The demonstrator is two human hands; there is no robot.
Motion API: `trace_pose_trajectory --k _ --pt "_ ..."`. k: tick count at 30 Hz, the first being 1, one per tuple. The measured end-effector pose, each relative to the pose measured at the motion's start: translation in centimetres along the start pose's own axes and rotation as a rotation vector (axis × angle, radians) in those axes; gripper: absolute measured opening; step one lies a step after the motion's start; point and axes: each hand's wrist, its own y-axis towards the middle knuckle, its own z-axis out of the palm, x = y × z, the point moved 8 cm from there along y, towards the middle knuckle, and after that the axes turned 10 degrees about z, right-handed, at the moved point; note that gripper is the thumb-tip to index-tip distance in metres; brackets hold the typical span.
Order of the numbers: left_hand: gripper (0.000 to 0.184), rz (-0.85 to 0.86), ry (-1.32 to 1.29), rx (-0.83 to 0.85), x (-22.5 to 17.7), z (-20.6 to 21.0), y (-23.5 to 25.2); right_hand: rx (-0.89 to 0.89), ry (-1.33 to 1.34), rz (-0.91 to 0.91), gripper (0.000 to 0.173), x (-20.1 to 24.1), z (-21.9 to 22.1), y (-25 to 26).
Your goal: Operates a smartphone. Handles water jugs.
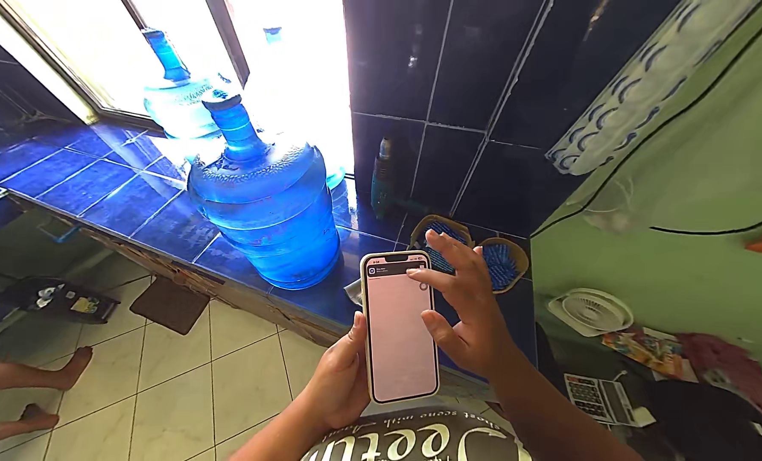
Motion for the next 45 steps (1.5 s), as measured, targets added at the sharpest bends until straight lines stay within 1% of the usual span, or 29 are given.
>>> trace_pose_trajectory --k 3,5,11,14,18,20,21,22,24,25,28,35,39,45 --pt "0.056 0.015 0.005 -0.007 0.2 0.0 0.7 -0.023 -0.041 0.037 0.051 -1.1 -0.5 0.8" --pt "0.056 0.031 0.0 -0.006 0.1 0.0 0.9 -0.03 -0.025 0.026 0.056 -1.3 -0.8 1.1" --pt "0.055 0.083 -0.019 -0.008 -0.8 -0.3 0.4 -0.005 0.092 -0.051 0.054 -0.4 0.1 1.0" --pt "0.056 0.105 -0.02 -0.003 -1.6 -0.6 -0.7 0.012 0.164 -0.037 0.054 0.1 1.1 0.7" --pt "0.057 0.114 -0.018 -0.04 -3.0 -1.1 -2.9 0.036 0.226 -0.02 0.054 1.4 2.7 -0.1" --pt "0.06 0.123 -0.041 -0.015 -3.7 -1.3 -4.1 0.014 0.256 -0.037 0.052 2.4 3.3 -0.7" --pt "0.061 0.127 -0.054 -0.003 -4.1 -1.5 -4.7 -0.012 0.277 -0.048 0.048 2.9 3.4 -1.2" --pt "0.062 0.124 -0.066 0.0 -4.4 -1.7 -5.3 -0.048 0.296 -0.054 0.04 3.4 3.6 -1.7" --pt "0.061 0.127 -0.079 -0.006 -5.1 -2.1 -6.5 -0.108 0.299 -0.077 0.017 4.5 3.9 -2.8" --pt "0.061 0.13 -0.074 -0.011 -5.5 -2.3 -7.1 -0.112 0.287 -0.089 0.016 5.0 4.1 -3.2" --pt "0.06 0.125 -0.07 -0.018 -6.6 -2.7 -8.7 -0.078 0.276 -0.096 0.027 6.1 5.0 -4.3" --pt "0.059 0.092 -0.047 -0.034 -8.0 -3.5 -11.0 -0.026 0.216 -0.069 0.028 9.3 7.1 -7.0" --pt "0.059 0.07 -0.061 -0.029 -8.3 -3.8 -11.6 -0.026 0.152 -0.088 0.029 11.2 8.1 -8.7" --pt "0.058 0.029 -0.086 -0.012 -8.3 -3.8 -11.7 0.03 0.124 -0.118 0.027 12.5 8.4 -10.2"
